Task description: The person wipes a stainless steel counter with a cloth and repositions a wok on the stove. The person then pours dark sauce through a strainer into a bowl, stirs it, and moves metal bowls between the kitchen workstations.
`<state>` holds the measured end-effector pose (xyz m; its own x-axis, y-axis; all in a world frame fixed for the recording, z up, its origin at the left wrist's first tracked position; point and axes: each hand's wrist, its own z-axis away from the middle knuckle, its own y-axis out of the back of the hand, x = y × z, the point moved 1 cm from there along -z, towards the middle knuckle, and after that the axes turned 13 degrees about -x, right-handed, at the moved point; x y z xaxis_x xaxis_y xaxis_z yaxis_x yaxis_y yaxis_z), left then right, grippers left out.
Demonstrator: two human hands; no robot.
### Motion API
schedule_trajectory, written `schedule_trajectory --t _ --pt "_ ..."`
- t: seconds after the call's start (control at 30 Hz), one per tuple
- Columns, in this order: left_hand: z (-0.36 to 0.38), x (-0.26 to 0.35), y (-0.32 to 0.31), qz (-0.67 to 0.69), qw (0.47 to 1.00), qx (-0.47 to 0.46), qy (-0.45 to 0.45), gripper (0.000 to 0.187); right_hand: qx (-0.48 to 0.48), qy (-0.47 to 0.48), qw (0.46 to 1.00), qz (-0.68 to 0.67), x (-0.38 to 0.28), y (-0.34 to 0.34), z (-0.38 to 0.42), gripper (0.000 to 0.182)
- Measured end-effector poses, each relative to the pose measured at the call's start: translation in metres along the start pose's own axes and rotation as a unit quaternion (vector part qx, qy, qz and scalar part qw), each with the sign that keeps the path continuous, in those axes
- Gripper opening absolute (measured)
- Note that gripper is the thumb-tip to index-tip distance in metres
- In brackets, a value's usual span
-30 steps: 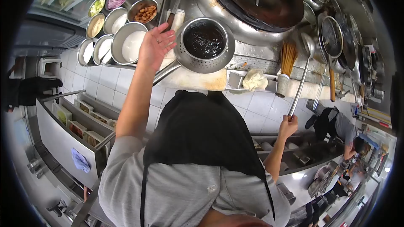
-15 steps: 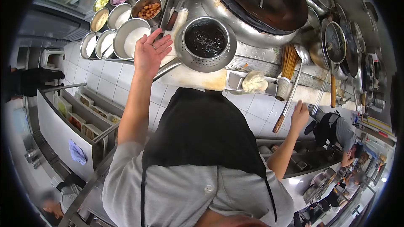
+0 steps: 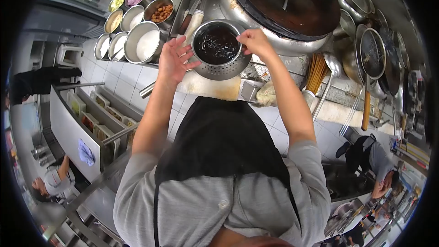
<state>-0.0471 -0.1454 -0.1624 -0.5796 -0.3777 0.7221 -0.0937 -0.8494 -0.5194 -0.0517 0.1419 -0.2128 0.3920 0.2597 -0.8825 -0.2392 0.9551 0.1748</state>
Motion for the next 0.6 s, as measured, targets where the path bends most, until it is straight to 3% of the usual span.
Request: schedule_trajectory --t 0.03,0.23,0.47,0.6 --pt "0.001 -0.002 -0.001 0.002 1.000 0.001 -0.002 0.063 -0.010 -0.016 1.000 0.014 -0.004 0.005 -0.006 0.017" --pt "-0.005 -0.005 0.002 -0.036 0.999 -0.005 -0.004 0.067 -0.060 -0.009 0.998 -0.012 -0.012 0.007 -0.014 0.020" --pt "0.003 0.027 -0.022 -0.131 0.985 -0.115 0.003 0.070 0.107 0.038 0.992 -0.051 -0.002 -0.014 0.052 0.018" --pt "0.019 0.043 -0.056 -0.163 0.951 -0.261 -0.008 0.072 0.220 0.017 0.967 -0.129 -0.001 -0.029 0.131 0.019"
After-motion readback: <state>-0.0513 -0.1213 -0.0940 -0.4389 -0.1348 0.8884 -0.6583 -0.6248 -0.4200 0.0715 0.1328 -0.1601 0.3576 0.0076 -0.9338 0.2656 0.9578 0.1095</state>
